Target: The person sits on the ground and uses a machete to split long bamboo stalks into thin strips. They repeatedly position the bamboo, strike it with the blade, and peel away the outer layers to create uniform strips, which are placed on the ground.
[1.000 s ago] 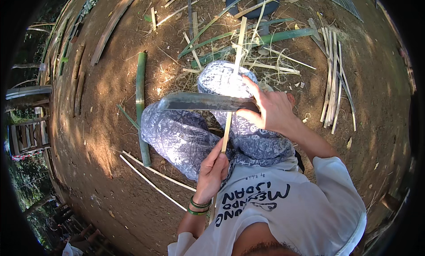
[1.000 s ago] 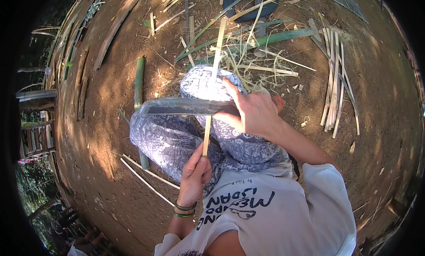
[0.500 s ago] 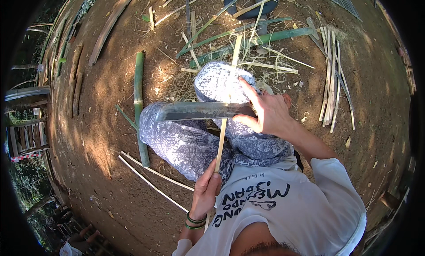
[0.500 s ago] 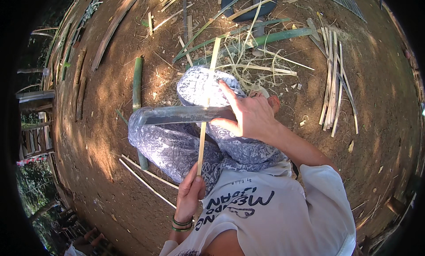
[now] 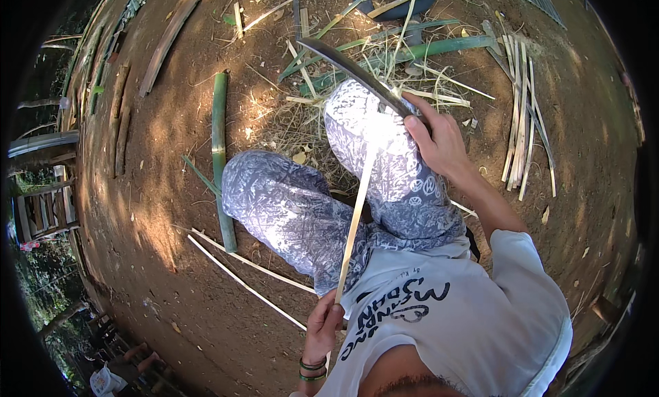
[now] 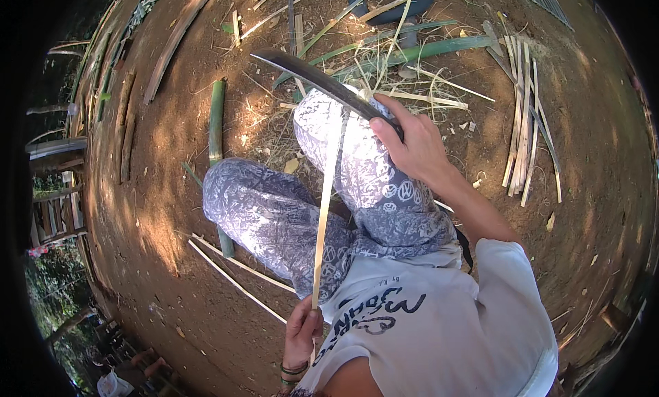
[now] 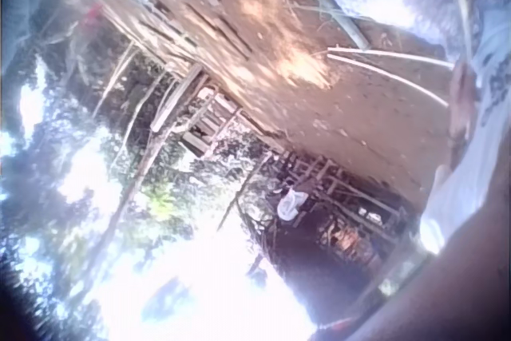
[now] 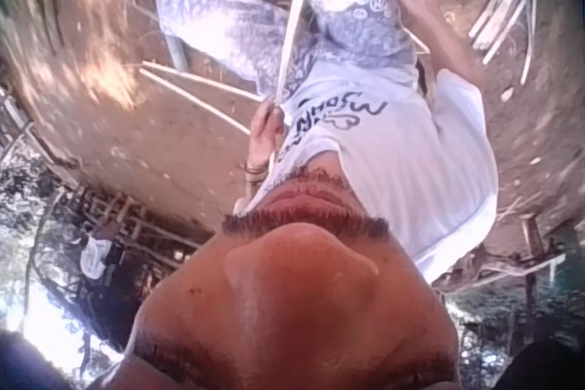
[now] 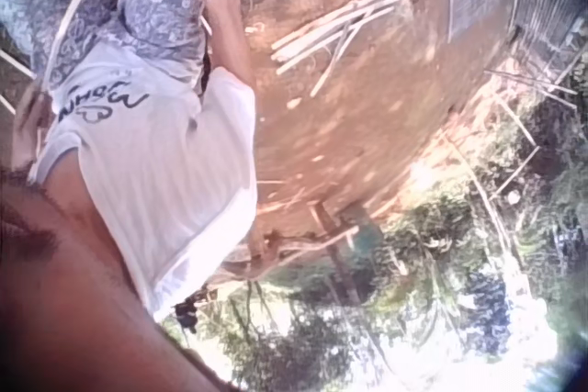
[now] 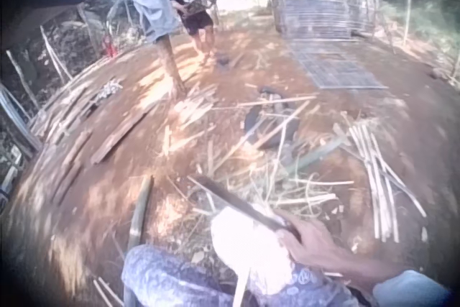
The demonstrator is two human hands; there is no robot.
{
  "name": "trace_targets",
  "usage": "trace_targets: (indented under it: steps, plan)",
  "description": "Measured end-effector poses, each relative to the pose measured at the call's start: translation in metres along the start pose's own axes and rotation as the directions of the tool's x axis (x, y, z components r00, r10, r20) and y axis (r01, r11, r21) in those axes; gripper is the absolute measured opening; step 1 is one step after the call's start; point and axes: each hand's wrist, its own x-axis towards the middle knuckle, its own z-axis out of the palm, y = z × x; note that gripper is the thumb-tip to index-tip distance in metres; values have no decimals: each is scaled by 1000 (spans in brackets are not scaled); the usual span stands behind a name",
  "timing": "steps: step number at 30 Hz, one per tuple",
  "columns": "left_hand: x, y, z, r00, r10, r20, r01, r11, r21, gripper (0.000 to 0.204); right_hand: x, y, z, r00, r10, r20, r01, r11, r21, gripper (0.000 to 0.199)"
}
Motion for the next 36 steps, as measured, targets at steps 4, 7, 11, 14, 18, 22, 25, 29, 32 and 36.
trace_targets:
  steps: [4,7,11,14,18,22,25,29,32,36]
  plan:
    - [42,20,18,981,129,142,-136,990,40,41,-13,-10,-11,999,-13,42,5,982,190,58]
    - [64,33,31,971,188,145,-192,981,15,39,-16,-23,-11,995,-100,8,99,992,77,57]
    - [65,29,22,967,231,111,-221,970,-98,40,-10,-5,-8,975,210,-66,-184,941,285,48]
    - [67,31,26,970,227,84,-224,974,-36,41,-14,-10,-26,962,259,-82,-228,934,276,44]
    - [84,38,37,972,214,99,-216,976,6,42,-20,-24,-20,977,-215,-1,215,976,-39,56]
    - [94,44,48,969,206,139,-223,967,122,38,-17,-36,-18,958,-193,214,256,909,-327,77]
    - [102,51,52,965,203,164,-231,957,174,31,-14,-30,-14,951,-203,232,275,899,-340,84]
    - [139,86,79,931,343,122,-353,933,66,23,-11,-24,-6,937,-280,207,333,894,-300,86]
    - [172,114,95,928,359,102,-364,931,36,21,-10,-30,-6,940,-238,246,309,898,-313,88]
    - [181,121,108,909,411,70,-416,904,94,27,-14,-26,-6,937,-269,224,334,877,-344,91]
